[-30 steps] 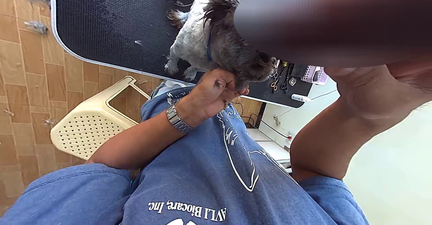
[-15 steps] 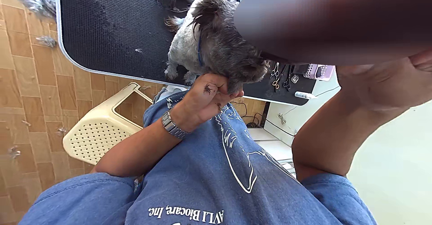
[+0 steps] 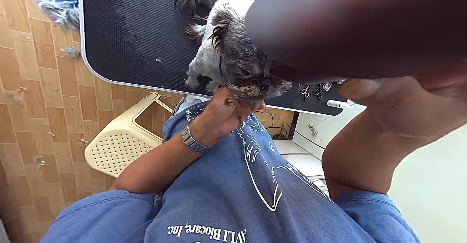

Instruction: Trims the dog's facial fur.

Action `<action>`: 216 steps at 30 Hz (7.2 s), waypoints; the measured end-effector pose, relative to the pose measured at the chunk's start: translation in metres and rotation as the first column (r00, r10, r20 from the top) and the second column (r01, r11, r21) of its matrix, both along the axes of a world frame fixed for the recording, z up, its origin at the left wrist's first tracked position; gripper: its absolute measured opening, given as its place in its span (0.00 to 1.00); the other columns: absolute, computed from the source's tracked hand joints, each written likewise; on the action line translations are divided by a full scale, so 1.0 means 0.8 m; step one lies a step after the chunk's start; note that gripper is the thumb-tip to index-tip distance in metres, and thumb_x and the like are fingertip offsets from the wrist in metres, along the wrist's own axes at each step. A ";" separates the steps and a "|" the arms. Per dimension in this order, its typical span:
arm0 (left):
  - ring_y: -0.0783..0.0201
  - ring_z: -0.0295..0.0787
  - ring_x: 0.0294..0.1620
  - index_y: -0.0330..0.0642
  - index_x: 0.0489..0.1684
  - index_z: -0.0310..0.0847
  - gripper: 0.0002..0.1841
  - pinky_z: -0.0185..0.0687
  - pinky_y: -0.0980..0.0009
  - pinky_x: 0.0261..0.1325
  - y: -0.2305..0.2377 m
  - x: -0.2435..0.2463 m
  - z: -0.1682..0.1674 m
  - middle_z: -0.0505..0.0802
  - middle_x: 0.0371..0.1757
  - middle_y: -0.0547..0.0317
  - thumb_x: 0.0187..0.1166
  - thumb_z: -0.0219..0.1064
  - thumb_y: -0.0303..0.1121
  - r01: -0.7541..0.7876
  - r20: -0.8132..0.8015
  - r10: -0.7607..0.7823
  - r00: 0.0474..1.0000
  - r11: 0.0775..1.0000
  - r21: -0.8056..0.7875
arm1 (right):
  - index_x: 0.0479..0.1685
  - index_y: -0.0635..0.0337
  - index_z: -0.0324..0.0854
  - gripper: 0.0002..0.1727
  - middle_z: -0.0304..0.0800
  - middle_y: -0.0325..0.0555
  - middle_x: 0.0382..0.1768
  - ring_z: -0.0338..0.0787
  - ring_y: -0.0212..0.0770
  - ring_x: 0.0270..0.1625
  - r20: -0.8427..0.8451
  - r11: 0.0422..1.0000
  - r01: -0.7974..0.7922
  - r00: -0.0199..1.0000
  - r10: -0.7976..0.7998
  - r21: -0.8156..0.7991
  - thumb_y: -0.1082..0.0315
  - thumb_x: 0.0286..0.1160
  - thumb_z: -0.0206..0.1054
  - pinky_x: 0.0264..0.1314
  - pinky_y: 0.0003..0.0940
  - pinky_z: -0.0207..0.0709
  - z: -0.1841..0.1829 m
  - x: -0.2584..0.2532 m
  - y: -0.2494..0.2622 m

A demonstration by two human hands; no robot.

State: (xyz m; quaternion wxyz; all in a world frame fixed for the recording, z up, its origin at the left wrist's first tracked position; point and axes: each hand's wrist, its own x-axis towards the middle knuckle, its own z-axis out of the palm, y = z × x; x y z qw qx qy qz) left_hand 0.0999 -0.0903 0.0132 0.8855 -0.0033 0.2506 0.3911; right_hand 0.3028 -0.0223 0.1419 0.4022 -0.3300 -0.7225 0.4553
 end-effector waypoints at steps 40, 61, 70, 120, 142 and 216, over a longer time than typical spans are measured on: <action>0.65 0.87 0.39 0.47 0.38 0.77 0.12 0.86 0.68 0.50 0.023 -0.014 0.001 0.87 0.38 0.58 0.73 0.47 0.25 0.034 0.034 -0.033 0.999 0.999 -0.030 | 0.38 0.52 0.80 0.06 0.90 0.31 0.35 0.91 0.30 0.43 0.091 0.974 0.180 0.977 -0.193 0.138 0.69 0.72 0.73 0.54 0.32 0.87 0.027 -0.035 0.061; 0.64 0.90 0.33 0.44 0.40 0.81 0.19 0.89 0.66 0.49 0.023 0.024 0.001 0.90 0.31 0.57 0.93 0.39 0.31 -0.068 0.053 0.074 0.996 0.991 -0.115 | 0.69 0.55 0.67 0.31 0.89 0.49 0.64 0.89 0.56 0.68 -0.020 0.959 0.225 0.974 -0.225 0.173 0.69 0.67 0.78 0.71 0.55 0.86 -0.016 -0.026 -0.013; 0.62 0.92 0.42 0.45 0.48 0.82 0.17 0.90 0.67 0.51 0.005 0.032 -0.014 0.92 0.42 0.54 0.92 0.44 0.34 -0.173 0.097 0.184 0.978 0.979 -0.109 | 0.66 0.60 0.74 0.25 0.86 0.42 0.64 0.86 0.45 0.70 -0.043 0.997 0.004 0.999 -0.001 0.078 0.66 0.71 0.76 0.75 0.44 0.83 -0.018 -0.015 -0.003; 0.71 0.92 0.44 0.55 0.42 0.82 0.18 0.89 0.72 0.50 -0.042 0.011 -0.054 0.94 0.39 0.66 0.91 0.43 0.27 -0.288 0.001 0.288 0.958 0.957 0.016 | 0.57 0.62 0.72 0.28 0.86 0.49 0.56 0.89 0.51 0.62 -0.244 0.973 0.229 0.944 -0.222 0.000 0.58 0.63 0.80 0.69 0.49 0.85 -0.030 -0.039 -0.106; 0.57 0.84 0.67 0.15 0.68 0.63 0.39 0.80 0.63 0.74 -0.052 0.046 -0.099 0.84 0.61 0.34 0.61 0.82 0.28 -0.141 -0.289 0.887 0.360 0.358 0.923 | 0.63 0.58 0.75 0.26 0.86 0.52 0.62 0.89 0.54 0.64 -0.303 0.970 0.240 0.927 -0.221 0.028 0.58 0.69 0.77 0.69 0.53 0.84 -0.046 0.022 -0.159; 0.56 0.76 0.70 0.31 0.34 0.89 0.08 0.71 0.65 0.75 0.023 0.037 -0.042 0.82 0.59 0.37 0.76 0.70 0.30 0.142 -0.193 0.948 0.254 0.161 0.977 | 0.61 0.59 0.75 0.19 0.90 0.43 0.58 0.88 0.44 0.67 -0.294 0.847 0.433 0.890 -0.347 0.308 0.67 0.75 0.73 0.71 0.44 0.84 -0.059 -0.031 -0.091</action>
